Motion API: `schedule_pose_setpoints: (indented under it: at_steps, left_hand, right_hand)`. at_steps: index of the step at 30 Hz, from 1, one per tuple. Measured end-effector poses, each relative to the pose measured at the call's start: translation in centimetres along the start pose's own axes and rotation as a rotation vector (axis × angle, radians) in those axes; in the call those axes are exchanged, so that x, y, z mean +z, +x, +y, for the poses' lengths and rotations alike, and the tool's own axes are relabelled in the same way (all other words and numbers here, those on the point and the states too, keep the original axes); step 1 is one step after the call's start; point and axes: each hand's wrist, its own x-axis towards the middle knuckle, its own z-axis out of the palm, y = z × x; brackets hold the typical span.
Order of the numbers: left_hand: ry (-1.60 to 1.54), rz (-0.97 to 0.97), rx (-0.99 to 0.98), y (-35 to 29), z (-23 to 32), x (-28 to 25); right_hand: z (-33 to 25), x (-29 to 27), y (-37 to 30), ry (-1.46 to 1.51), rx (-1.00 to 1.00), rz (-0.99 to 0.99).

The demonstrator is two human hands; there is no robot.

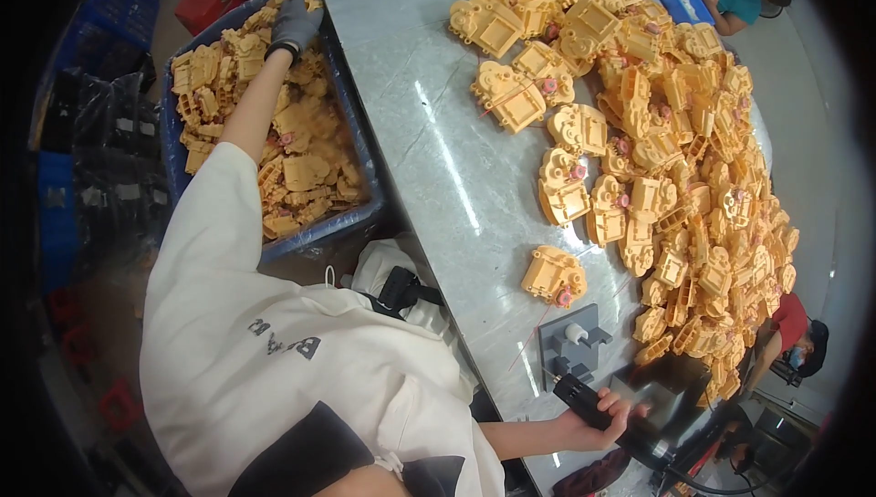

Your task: The person assembles plastic toy components using an electric screwdriver.

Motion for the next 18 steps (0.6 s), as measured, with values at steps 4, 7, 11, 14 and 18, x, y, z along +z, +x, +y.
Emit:
schedule_pose_setpoints:
  at_steps: [4, 7, 11, 14, 18]
  left_hand:
    - [-0.024, -0.237, -0.144, 1.6, 0.0, 1.2]
    - [-0.02, -0.373, -0.218, 2.4, -1.0, 0.5]
    - [-0.137, -0.705, -0.162, 0.4, -2.2, -0.7]
    - [-0.058, -0.431, -0.063, -2.7, -3.2, -1.1]
    - [0.106, -0.443, 0.077, -1.7, -3.2, -1.3]
  right_hand:
    - [0.0, 0.1, -0.4, -0.067, -0.031, 0.138]
    - [-0.1, -1.2, -0.2, -0.046, -0.03, 0.067]
    - [-0.1, -0.5, 0.0, -0.079, -0.035, 0.181]
    - [-0.1, -0.6, 0.0, -0.068, -0.035, 0.172]
    - [0.3, -0.4, 0.4, -0.065, 0.013, 0.142]
